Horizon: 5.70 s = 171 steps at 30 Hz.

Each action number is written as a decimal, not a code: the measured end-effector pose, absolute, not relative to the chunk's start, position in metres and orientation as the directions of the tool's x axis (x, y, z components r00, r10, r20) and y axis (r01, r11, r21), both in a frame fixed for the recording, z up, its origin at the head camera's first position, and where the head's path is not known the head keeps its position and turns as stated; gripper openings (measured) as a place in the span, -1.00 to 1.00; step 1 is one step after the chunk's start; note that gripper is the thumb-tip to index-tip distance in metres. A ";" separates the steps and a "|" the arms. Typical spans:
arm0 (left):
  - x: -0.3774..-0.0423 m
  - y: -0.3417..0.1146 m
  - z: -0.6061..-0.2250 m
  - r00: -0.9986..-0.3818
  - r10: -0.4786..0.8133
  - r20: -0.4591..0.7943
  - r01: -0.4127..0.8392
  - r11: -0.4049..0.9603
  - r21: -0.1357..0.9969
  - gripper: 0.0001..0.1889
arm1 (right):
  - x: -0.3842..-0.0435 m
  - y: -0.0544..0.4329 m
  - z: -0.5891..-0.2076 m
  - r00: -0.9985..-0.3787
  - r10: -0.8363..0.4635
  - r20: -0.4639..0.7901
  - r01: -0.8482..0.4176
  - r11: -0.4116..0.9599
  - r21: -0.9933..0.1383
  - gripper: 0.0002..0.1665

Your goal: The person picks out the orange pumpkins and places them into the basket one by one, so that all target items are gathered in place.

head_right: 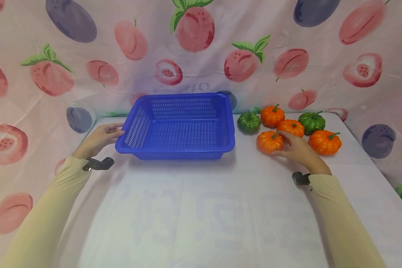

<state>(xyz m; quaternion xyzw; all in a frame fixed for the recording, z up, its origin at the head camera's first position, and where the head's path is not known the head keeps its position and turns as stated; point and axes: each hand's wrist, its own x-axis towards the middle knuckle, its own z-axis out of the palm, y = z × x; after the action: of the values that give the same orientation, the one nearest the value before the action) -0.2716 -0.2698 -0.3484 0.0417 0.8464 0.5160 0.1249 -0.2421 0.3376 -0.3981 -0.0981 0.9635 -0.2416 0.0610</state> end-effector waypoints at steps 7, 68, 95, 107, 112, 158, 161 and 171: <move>-0.273 -0.272 -0.344 -0.950 0.194 -0.246 -0.116 0.511 0.852 -0.38 | -0.244 0.338 -0.399 -0.972 -0.215 -0.096 -0.147 0.873 -0.466 0.12; -0.273 -0.274 -0.348 -0.949 0.191 -0.250 -0.179 0.328 0.928 -0.38 | -0.245 0.339 -0.403 -0.980 -0.173 -0.096 -0.100 0.853 -0.513 0.14; -0.272 -0.273 -0.344 -0.945 0.196 -0.261 -0.180 0.354 0.918 -0.36 | -0.244 0.344 -0.399 -0.984 -0.171 -0.048 -0.116 0.822 -0.557 0.09; -0.274 -0.274 -0.344 -0.934 0.209 -0.291 -0.206 0.352 0.913 -0.32 | -0.246 0.342 -0.384 -0.989 -0.150 -0.007 -0.123 0.836 -0.535 0.06; -0.274 -0.273 -0.344 -0.934 0.212 -0.286 -0.206 0.332 0.921 -0.32 | -0.248 0.344 -0.378 -0.990 -0.138 -0.010 -0.110 0.828 -0.550 0.04; -0.273 -0.273 -0.347 -0.942 0.207 -0.264 -0.198 0.294 0.935 -0.34 | -0.268 0.318 -0.293 -0.975 -0.215 0.051 -0.208 0.819 -0.535 0.02; -0.273 -0.274 -0.347 -0.942 0.205 -0.265 -0.199 0.297 0.934 -0.34 | -0.271 0.314 -0.288 -0.971 -0.231 0.062 -0.227 0.811 -0.540 0.02; -0.272 -0.275 -0.347 -0.942 0.214 -0.259 -0.186 0.310 0.932 -0.34 | -0.278 0.298 -0.271 -0.972 -0.233 0.036 -0.214 0.808 -0.549 0.06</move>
<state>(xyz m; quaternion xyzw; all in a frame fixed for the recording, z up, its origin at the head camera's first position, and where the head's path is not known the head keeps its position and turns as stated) -0.2720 -0.2747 -0.3468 0.0090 0.7912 0.5873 0.1701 -0.2781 0.2977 -0.2713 -0.1176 0.9506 -0.2869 0.0166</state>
